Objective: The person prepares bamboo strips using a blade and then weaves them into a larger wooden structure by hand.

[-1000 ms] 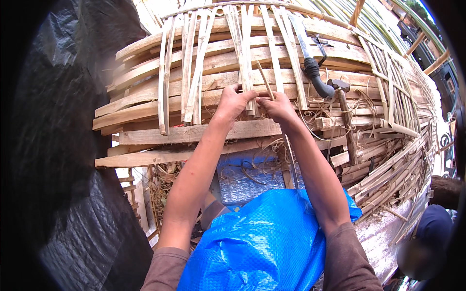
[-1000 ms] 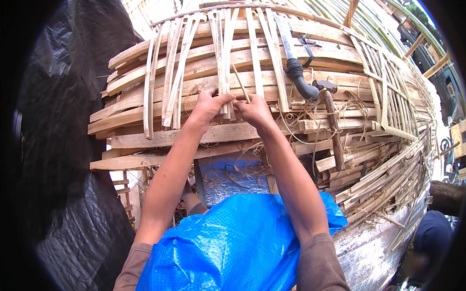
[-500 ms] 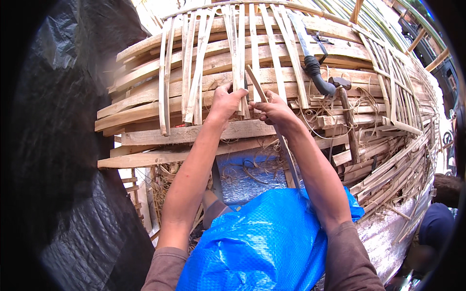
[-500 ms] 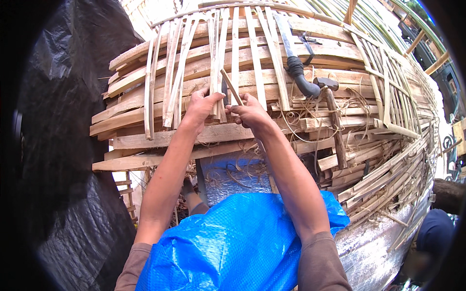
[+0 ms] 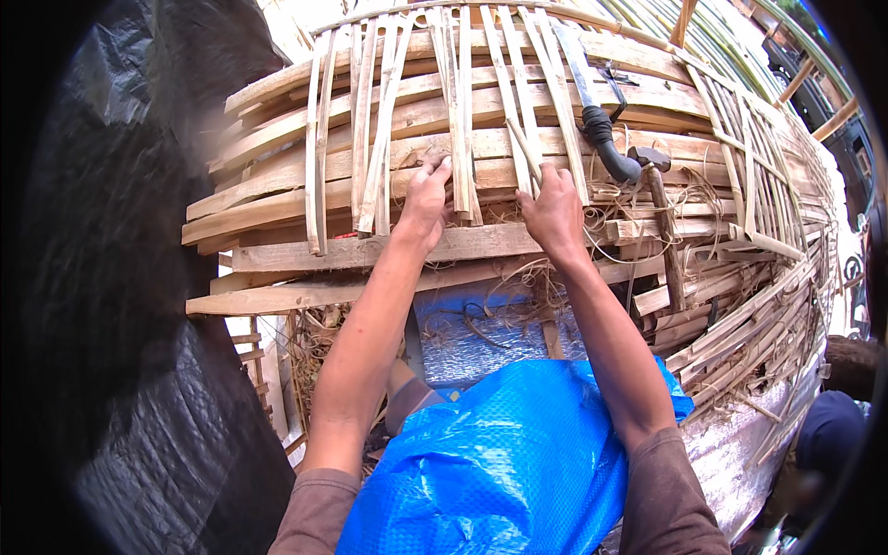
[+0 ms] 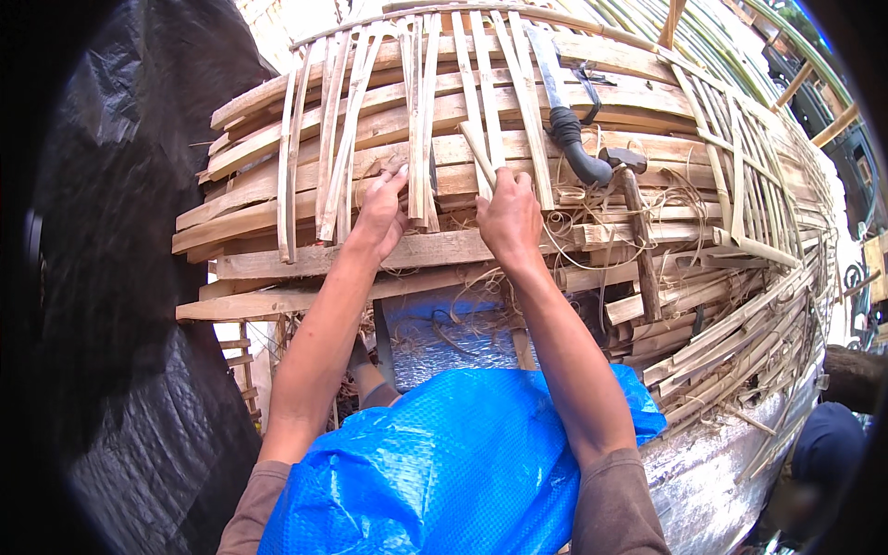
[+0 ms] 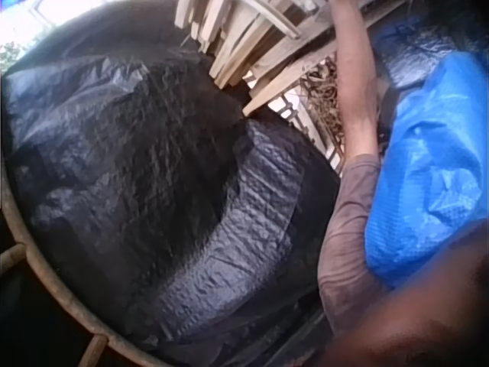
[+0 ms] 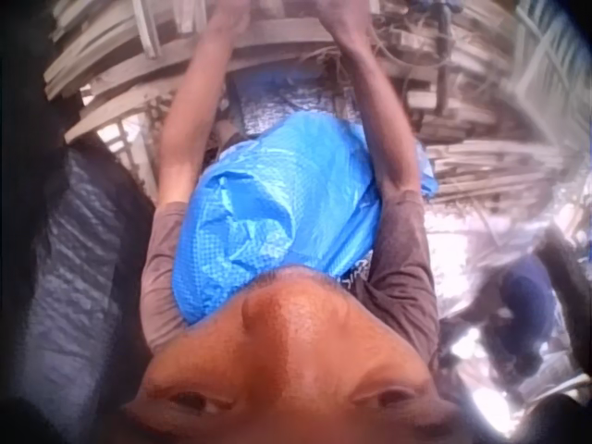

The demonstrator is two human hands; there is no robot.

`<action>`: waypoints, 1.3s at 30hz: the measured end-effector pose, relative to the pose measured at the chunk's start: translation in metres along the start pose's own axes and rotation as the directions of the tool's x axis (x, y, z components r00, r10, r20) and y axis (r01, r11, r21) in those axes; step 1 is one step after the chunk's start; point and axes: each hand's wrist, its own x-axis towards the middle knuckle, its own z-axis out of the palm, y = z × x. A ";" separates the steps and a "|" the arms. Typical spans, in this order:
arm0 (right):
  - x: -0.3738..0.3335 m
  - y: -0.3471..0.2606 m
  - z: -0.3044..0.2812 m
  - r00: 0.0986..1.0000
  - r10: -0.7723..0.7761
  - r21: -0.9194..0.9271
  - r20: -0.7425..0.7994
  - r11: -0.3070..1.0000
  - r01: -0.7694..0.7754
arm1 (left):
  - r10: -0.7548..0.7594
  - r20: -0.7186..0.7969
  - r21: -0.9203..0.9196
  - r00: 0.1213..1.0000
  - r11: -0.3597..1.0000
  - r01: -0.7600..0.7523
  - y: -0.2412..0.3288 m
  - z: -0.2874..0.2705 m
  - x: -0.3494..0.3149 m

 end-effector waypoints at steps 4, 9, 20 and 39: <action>0.006 -0.015 -0.005 0.983 0.095 0.135 0.160 0.984 -0.117 | -0.024 0.096 -0.115 0.995 0.993 0.035 -0.001 -0.004 0.002; 0.014 -0.042 0.001 0.924 0.084 0.518 0.372 0.807 -0.282 | -0.034 0.046 0.060 0.998 0.998 0.031 -0.001 0.000 -0.003; 0.012 -0.036 0.027 0.828 -0.026 0.602 0.559 0.699 -0.385 | -0.080 -0.129 0.223 0.988 0.969 0.107 0.015 -0.006 -0.003; 0.018 -0.027 0.016 0.761 0.058 0.586 0.646 0.602 -0.543 | -0.065 -0.052 0.231 0.997 0.970 0.075 0.019 -0.009 0.002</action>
